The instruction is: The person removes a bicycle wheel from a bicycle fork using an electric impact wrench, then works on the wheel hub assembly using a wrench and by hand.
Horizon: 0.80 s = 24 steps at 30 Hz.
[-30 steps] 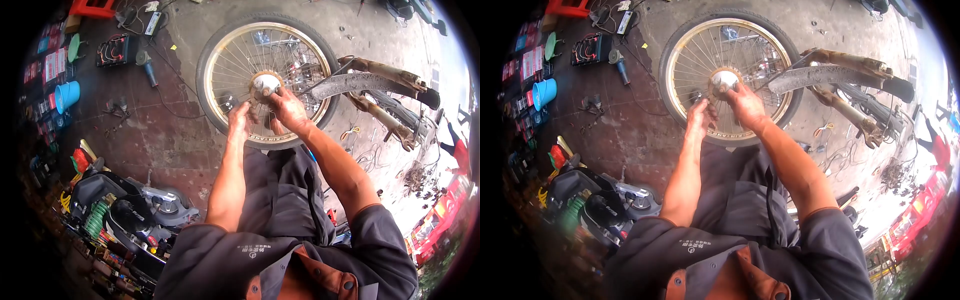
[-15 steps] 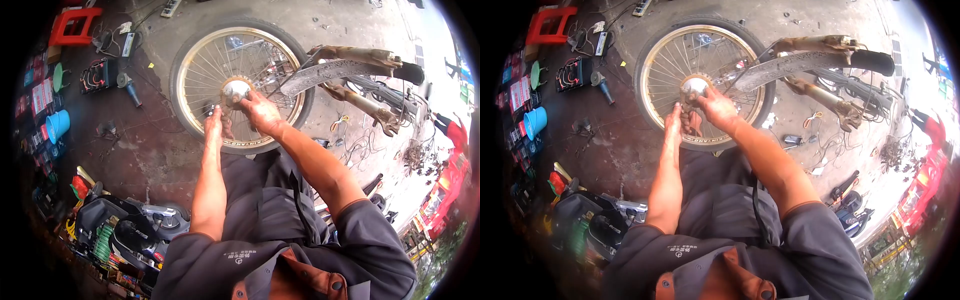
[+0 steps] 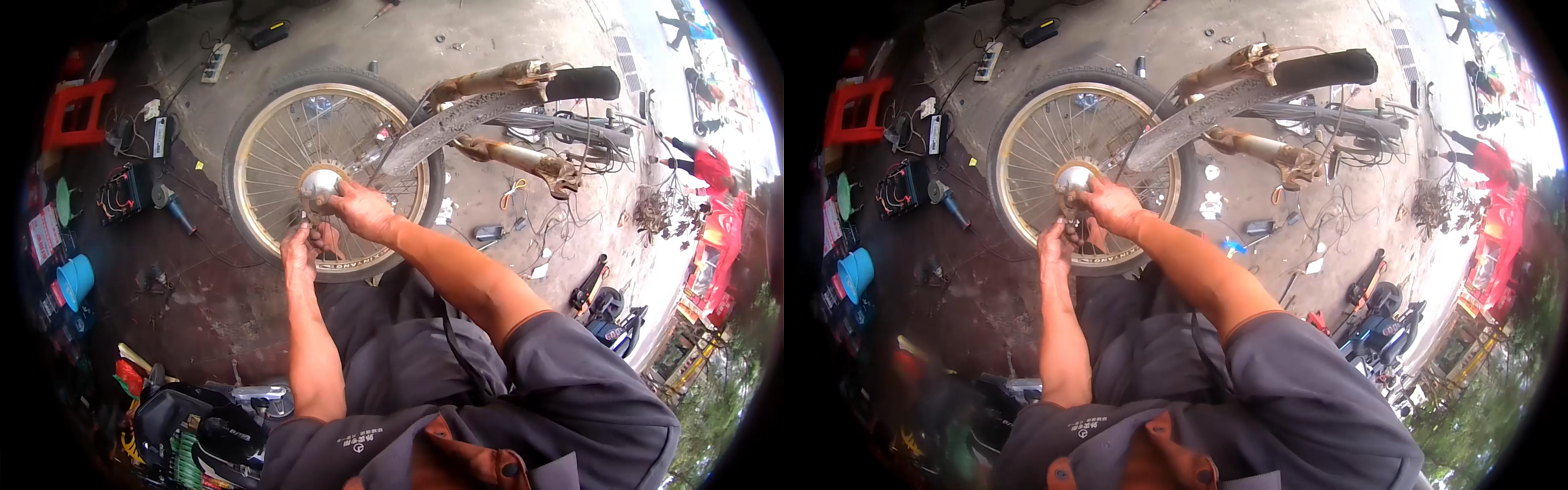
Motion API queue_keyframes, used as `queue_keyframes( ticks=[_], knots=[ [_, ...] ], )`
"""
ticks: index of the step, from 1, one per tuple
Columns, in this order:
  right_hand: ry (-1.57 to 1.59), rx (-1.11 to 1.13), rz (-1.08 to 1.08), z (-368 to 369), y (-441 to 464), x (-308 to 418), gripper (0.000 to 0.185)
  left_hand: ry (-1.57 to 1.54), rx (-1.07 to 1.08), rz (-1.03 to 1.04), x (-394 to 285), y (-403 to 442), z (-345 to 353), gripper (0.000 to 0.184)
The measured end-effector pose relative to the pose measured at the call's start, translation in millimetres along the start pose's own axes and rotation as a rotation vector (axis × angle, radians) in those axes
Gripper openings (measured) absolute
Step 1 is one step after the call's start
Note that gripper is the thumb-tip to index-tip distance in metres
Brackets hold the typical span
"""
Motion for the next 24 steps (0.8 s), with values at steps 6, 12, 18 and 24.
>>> queue_keyframes(
  ticks=[6, 12, 18, 24],
  knots=[
    [-0.001, -0.045, -0.016, -3, -2, 0, 0.026, -0.087, 0.024, -0.062, -11, -6, 6, 0.031],
    [-0.001, 0.046, 0.023, 6, 3, -4, 0.058, -0.061, 0.097, -0.086, -1, 7, -2, 0.026],
    [0.007, 0.045, 0.045, 4, 1, -1, 0.056, -0.090, 0.138, 0.005, -2, 4, 8, 0.031],
    [0.002, 0.069, 0.058, 3, 1, 0, 0.055, 0.235, -0.027, -0.082, -1, 20, -9, 0.037]
  ],
)
Point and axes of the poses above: each hand's wrist, its own y-axis towards the middle knuckle, its own z-axis out of the palm, x = y × z, the point moved 6 cm from there along y, towards the middle knuckle, and after that the axes turned 1 degree about -y, right-handed, at the moved point
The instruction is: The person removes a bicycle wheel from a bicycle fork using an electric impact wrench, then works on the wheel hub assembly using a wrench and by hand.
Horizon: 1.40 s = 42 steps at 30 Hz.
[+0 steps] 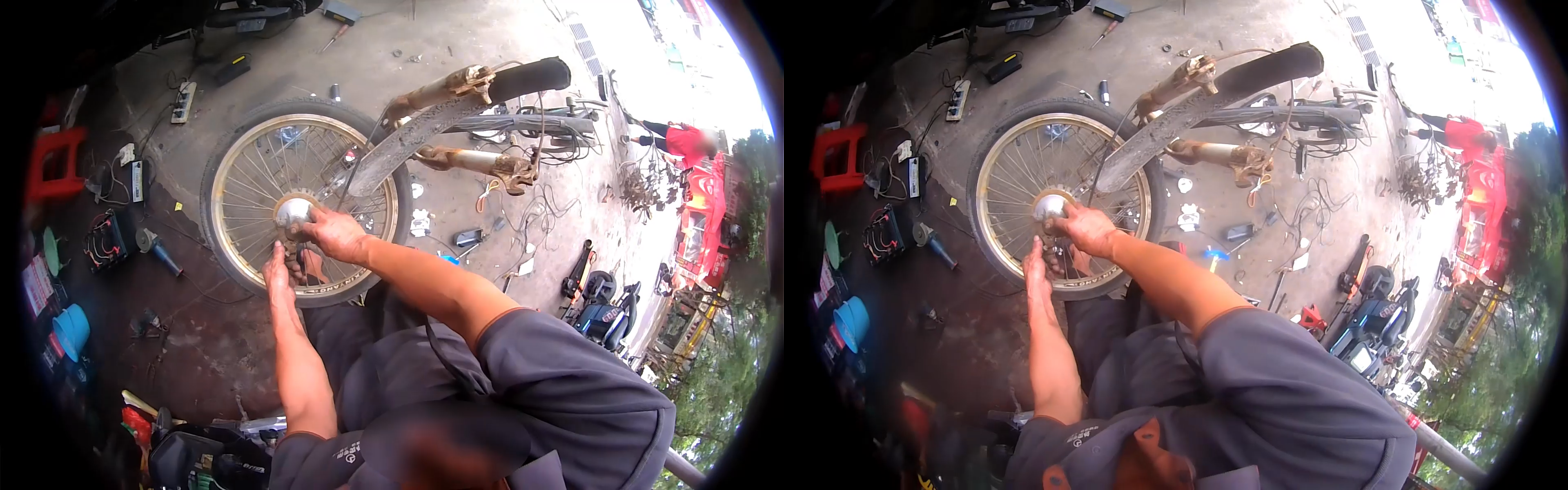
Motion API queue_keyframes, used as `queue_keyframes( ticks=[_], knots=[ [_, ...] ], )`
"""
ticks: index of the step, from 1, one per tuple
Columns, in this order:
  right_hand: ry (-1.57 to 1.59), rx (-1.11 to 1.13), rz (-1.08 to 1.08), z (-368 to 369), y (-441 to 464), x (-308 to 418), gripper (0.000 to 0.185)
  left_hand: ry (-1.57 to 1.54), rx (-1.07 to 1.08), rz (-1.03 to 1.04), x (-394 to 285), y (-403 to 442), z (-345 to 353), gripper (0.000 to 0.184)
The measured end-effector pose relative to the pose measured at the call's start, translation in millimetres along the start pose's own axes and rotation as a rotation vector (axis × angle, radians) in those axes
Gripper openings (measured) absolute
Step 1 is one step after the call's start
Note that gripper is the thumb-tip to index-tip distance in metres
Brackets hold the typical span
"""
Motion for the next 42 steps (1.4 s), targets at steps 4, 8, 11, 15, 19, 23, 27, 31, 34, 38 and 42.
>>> queue_keyframes(
  ticks=[4, 8, 11, 15, 19, 23, 27, 31, 34, 38, 42],
  knots=[
    [-0.002, -0.042, -0.005, 0, 0, -1, 0.055, -0.306, 0.100, 0.122, -9, -20, 15, 0.036],
    [-0.005, -0.061, -0.025, 1, 1, -2, 0.053, -0.115, 0.062, -0.015, -1, -8, 6, 0.035],
    [0.008, -0.032, -0.016, -6, -1, 3, 0.049, -0.133, 0.027, -0.007, -8, -9, 6, 0.034],
    [-0.007, -0.104, -0.063, -4, 0, 2, 0.033, -0.211, 0.155, 0.110, -12, -25, 12, 0.030],
    [-0.041, -0.085, -0.048, -5, 1, 4, 0.020, -0.116, 0.028, -0.020, -4, -12, 7, 0.046],
    [-0.037, -0.045, -0.010, -8, 2, 7, 0.019, -0.275, 0.066, -0.066, 8, -20, 6, 0.055],
    [-0.060, -0.075, -0.035, -7, 3, 9, 0.036, -0.495, 0.080, -0.081, 28, -27, 3, 0.057],
    [-0.044, -0.058, -0.019, -1, 4, 5, 0.047, -0.587, 0.197, -0.084, 20, -33, 13, 0.055],
    [-0.062, -0.035, -0.013, -2, 5, 6, 0.050, -0.555, 0.212, -0.089, 17, -34, 13, 0.055],
    [-0.069, 0.005, -0.008, -1, 5, 6, 0.055, -0.643, 0.168, -0.049, 16, -32, 16, 0.053],
    [-0.071, -0.038, -0.019, -2, 6, 8, 0.044, -0.689, 0.138, -0.062, 23, -30, 13, 0.050]
  ],
)
Point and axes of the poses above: each hand's wrist, its own y-axis towards the middle knuckle, its own z-axis out of the palm, x = y × z, the point moved 6 cm from there along y, towards the middle knuckle, and after that the axes turned 1 degree about -y, right-handed, at the moved point
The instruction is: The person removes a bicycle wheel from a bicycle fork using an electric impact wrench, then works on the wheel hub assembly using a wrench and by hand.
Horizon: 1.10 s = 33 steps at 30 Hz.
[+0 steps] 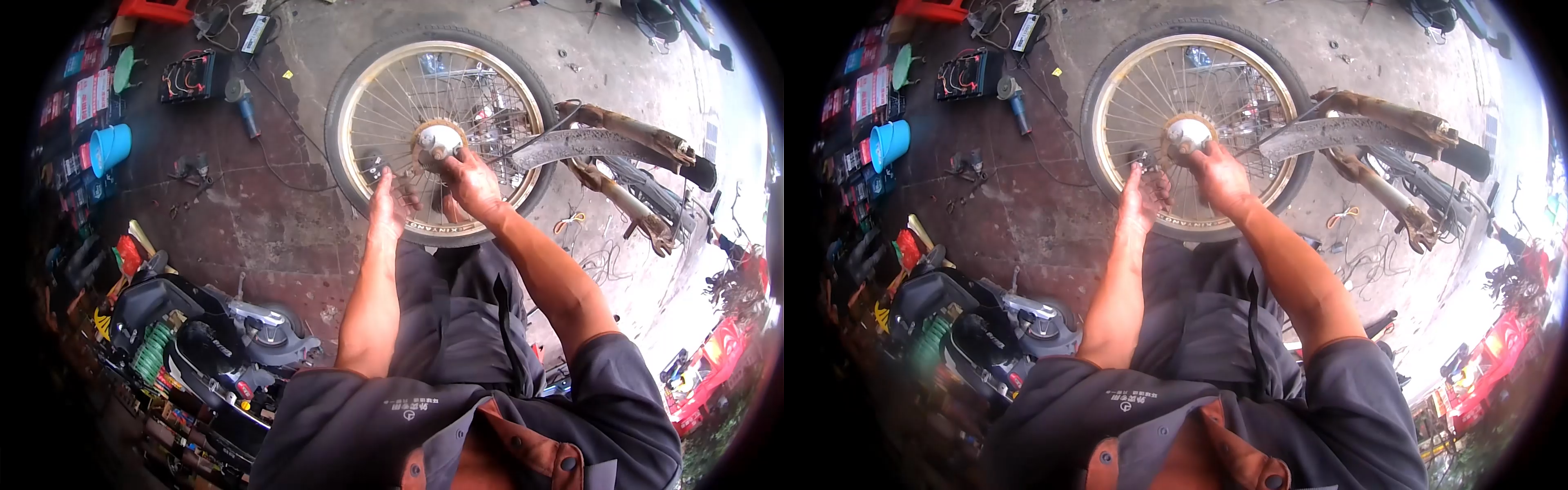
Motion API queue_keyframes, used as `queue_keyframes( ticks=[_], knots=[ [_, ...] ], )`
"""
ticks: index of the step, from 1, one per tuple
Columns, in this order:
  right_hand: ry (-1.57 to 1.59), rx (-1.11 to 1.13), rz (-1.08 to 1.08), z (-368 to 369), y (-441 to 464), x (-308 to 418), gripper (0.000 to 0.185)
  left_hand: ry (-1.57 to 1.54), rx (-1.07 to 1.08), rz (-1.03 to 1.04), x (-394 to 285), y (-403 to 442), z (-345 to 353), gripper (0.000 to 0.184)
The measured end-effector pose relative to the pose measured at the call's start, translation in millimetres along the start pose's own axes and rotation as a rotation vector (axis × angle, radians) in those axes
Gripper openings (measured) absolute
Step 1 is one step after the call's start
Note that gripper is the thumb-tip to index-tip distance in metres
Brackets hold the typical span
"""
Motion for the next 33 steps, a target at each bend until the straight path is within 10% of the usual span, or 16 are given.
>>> queue_keyframes(
  ticks=[12, 33],
  knots=[
    [-0.005, -0.034, -0.031, -8, -3, 2, 0.020, -0.011, 0.147, -0.023, -5, -1, -2, 0.047],
    [0.025, -0.048, -0.028, -2, -2, 1, 0.030, -0.075, 0.016, 0.005, -1, 1, -9, 0.042]
  ],
)
Point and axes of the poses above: each hand's wrist, its own y-axis towards the middle knuckle, its own z-axis out of the palm, x = y × z, the point moved 6 cm from there along y, towards the middle knuckle, and after that the axes turned 1 degree about -y, right-handed, at the moved point
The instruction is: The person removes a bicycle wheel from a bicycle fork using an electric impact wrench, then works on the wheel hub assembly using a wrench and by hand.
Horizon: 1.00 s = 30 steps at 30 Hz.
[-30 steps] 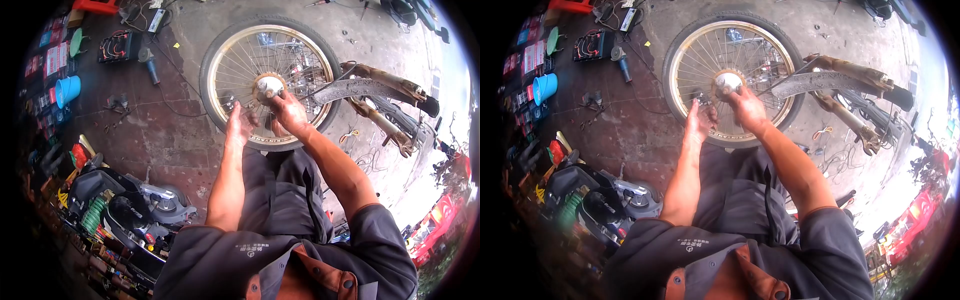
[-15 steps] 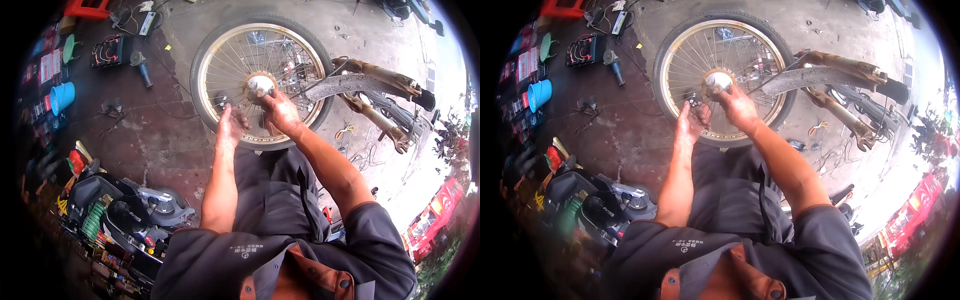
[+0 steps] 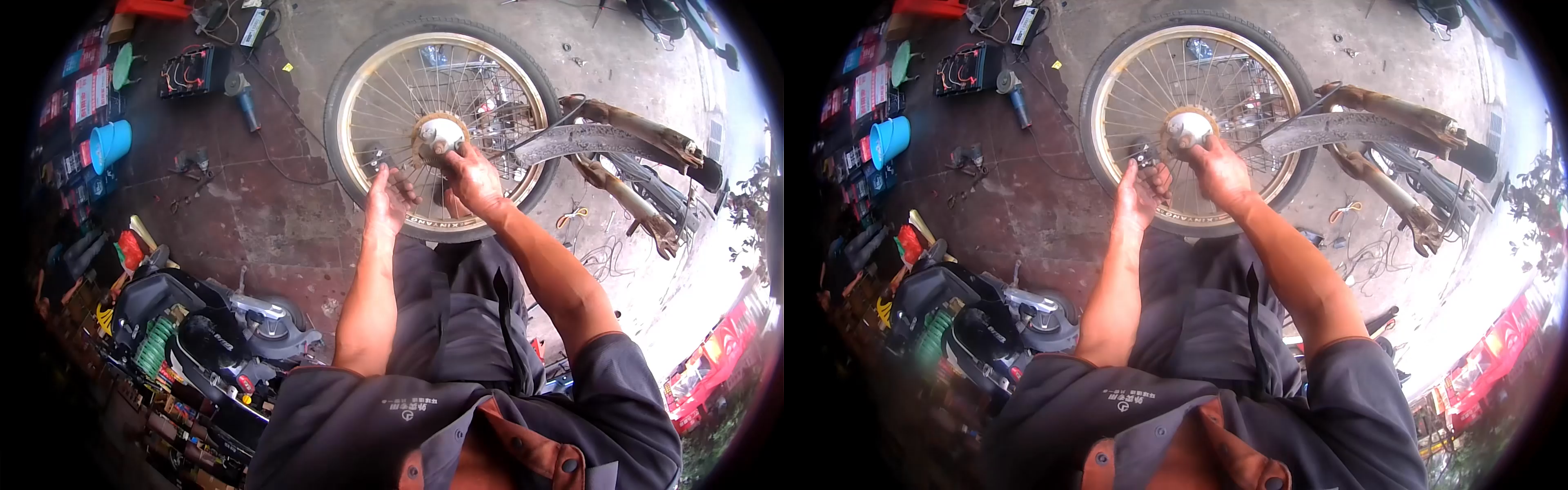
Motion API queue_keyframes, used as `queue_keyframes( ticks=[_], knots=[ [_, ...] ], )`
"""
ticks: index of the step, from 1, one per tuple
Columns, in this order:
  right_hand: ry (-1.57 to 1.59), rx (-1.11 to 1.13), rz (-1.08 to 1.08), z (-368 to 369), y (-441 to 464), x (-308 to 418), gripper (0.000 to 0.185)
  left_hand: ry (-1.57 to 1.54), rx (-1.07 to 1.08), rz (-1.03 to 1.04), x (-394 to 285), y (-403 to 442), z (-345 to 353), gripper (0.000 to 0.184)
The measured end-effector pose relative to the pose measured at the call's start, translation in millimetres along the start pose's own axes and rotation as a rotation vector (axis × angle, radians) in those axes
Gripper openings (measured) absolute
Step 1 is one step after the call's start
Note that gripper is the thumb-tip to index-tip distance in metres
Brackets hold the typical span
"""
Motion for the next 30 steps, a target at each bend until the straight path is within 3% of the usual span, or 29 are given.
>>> queue_keyframes(
  ticks=[16, 19, 22, 25, 28, 30],
  knots=[
    [0.001, 0.015, 0.005, 0, 1, 0, 0.027, 0.051, -0.071, 0.038, -2, -5, 15, 0.043],
    [-0.029, -0.013, -0.005, -1, 0, 1, 0.031, 0.142, 0.015, 0.030, -2, 0, 11, 0.059],
    [-0.005, -0.021, -0.008, -2, 0, 2, 0.030, 0.105, -0.098, 0.023, 1, 0, 0, 0.060],
    [-0.004, -0.002, -0.008, -1, 0, 2, 0.031, 0.031, -0.041, 0.091, -2, -4, 16, 0.060],
    [-0.014, 0.019, 0.018, -2, 1, 2, 0.034, -0.021, -0.062, 0.047, -3, 3, -1, 0.040],
    [-0.022, 0.007, 0.013, -3, 1, 3, 0.036, -0.023, -0.091, 0.054, -2, 8, -5, 0.040]
  ],
)
Point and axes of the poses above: each hand's wrist, its own y-axis towards the middle knuckle, its own z-axis out of the palm, x = y × z, the point moved 6 cm from there along y, towards the middle knuckle, and after that the axes turned 1 degree about -y, right-handed, at the moved point
